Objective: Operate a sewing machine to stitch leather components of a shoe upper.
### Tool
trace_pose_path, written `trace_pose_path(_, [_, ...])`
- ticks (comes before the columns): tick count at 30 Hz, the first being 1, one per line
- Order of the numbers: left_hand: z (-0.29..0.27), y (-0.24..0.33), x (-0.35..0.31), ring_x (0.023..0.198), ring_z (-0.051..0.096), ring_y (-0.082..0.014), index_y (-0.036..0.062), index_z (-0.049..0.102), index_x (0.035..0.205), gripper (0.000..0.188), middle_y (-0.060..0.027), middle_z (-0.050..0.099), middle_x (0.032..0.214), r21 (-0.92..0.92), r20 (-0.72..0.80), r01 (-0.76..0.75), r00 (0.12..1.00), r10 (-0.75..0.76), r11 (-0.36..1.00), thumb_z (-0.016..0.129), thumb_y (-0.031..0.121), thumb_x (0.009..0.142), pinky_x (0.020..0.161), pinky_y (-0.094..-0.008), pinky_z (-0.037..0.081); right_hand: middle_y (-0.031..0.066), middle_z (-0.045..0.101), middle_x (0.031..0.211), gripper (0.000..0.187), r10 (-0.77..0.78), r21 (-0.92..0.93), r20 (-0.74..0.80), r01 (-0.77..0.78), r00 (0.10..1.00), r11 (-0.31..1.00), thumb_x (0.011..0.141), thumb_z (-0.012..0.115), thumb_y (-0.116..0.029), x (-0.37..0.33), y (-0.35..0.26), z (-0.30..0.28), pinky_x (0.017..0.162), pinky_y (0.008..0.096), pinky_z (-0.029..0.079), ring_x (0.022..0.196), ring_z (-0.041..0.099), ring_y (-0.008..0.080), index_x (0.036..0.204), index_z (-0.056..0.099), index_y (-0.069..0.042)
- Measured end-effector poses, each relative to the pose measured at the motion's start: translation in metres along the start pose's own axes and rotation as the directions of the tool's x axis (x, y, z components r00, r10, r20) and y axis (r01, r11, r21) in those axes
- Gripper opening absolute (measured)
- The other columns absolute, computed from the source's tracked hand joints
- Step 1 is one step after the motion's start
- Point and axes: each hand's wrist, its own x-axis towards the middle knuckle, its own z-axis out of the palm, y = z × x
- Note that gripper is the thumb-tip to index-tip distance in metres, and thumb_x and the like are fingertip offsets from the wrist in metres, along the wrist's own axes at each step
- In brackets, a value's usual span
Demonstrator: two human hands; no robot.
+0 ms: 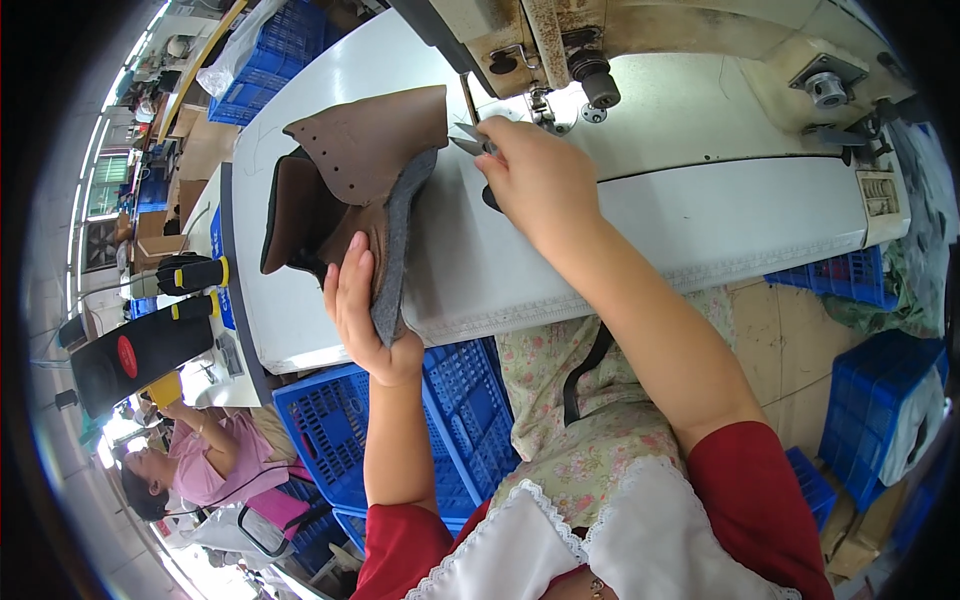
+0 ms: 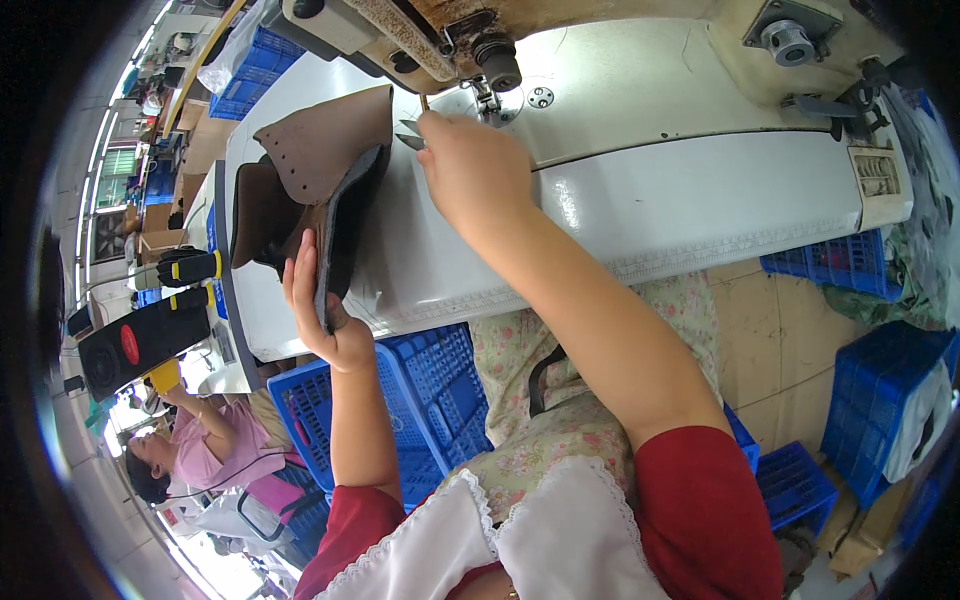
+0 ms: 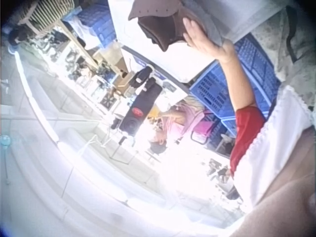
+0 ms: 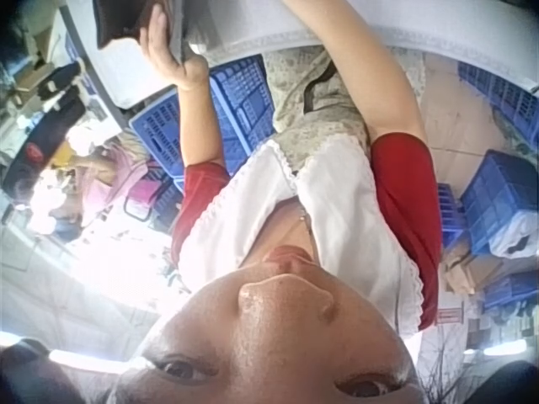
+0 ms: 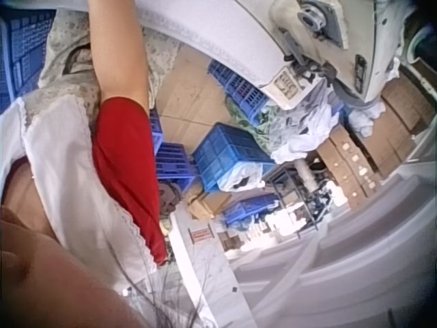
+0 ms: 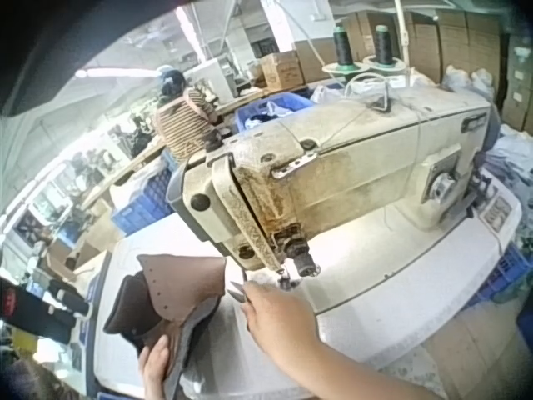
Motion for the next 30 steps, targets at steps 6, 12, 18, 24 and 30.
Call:
trace_pose_path(6, [-0.003,0.002,0.000,0.120,0.056,-0.0340,-0.0030,0.055,0.124,0.037,-0.0211,0.061,0.125,-0.001,-0.011,-0.002,1.000,0.002,1.000,0.038,0.021,0.101,0.111,-0.0461,0.028,0.0089,0.068,0.080,0.023,-0.061,0.118,0.019,0.059,0.998,0.991,0.080,0.070,-0.021,0.011,-0.007,0.010,0.065,0.0387,0.051,0.075,0.067,0.0278,0.102,0.068,-0.013])
trace_pose_path(12, [-0.003,0.004,-0.001,0.120,0.056,-0.0340,-0.0033,0.055,0.125,0.037,-0.0213,0.061,0.125,0.010,-0.002,-0.005,1.000,0.005,1.000,0.038,0.018,0.100,0.111,-0.0468,0.028,0.0071,0.070,0.083,0.030,-0.029,0.170,0.107,0.011,0.994,0.985,0.078,0.074,-0.023,-0.009,0.006,-0.019,0.066,0.0334,0.051,0.075,0.067,0.0230,0.106,0.070,-0.014])
trace_pose_path(18, [-0.015,-0.004,-0.007,0.117,0.059,-0.0321,-0.0012,0.057,0.121,0.033,-0.0206,0.063,0.122,0.070,0.060,-0.021,0.998,0.017,0.997,0.047,0.010,0.092,0.109,-0.0465,0.031,0.0057,0.069,0.085,0.031,0.131,0.099,0.086,-0.139,0.988,0.985,0.077,0.074,-0.014,-0.054,0.061,-0.143,0.067,0.0305,0.051,0.073,0.065,0.0198,0.108,0.068,-0.010])
trace_pose_path(24, [-0.041,0.000,-0.009,0.116,0.058,-0.0367,-0.0063,0.054,0.122,0.038,-0.0230,0.062,0.122,0.070,0.062,-0.001,0.998,-0.003,0.998,0.039,0.018,0.098,0.112,-0.0508,0.026,0.0078,0.070,0.092,0.023,-0.054,-0.519,-0.289,-0.109,0.956,0.848,0.074,0.071,-0.010,-0.045,0.186,-0.319,0.081,0.0346,0.049,0.084,0.067,0.0231,0.097,0.070,-0.010])
trace_pose_path(30, [-0.049,0.030,-0.014,0.114,0.059,-0.0392,-0.0017,0.057,0.122,0.039,-0.0239,0.062,0.121,0.234,0.147,0.060,0.984,-0.097,0.970,0.046,0.006,0.085,0.107,-0.0534,0.033,0.0086,0.071,0.096,0.017,-0.087,-0.660,-0.145,-0.031,0.986,0.751,0.073,0.065,-0.009,-0.049,0.280,-0.380,0.094,0.0418,0.044,0.096,0.065,0.0258,0.090,0.070,-0.009])
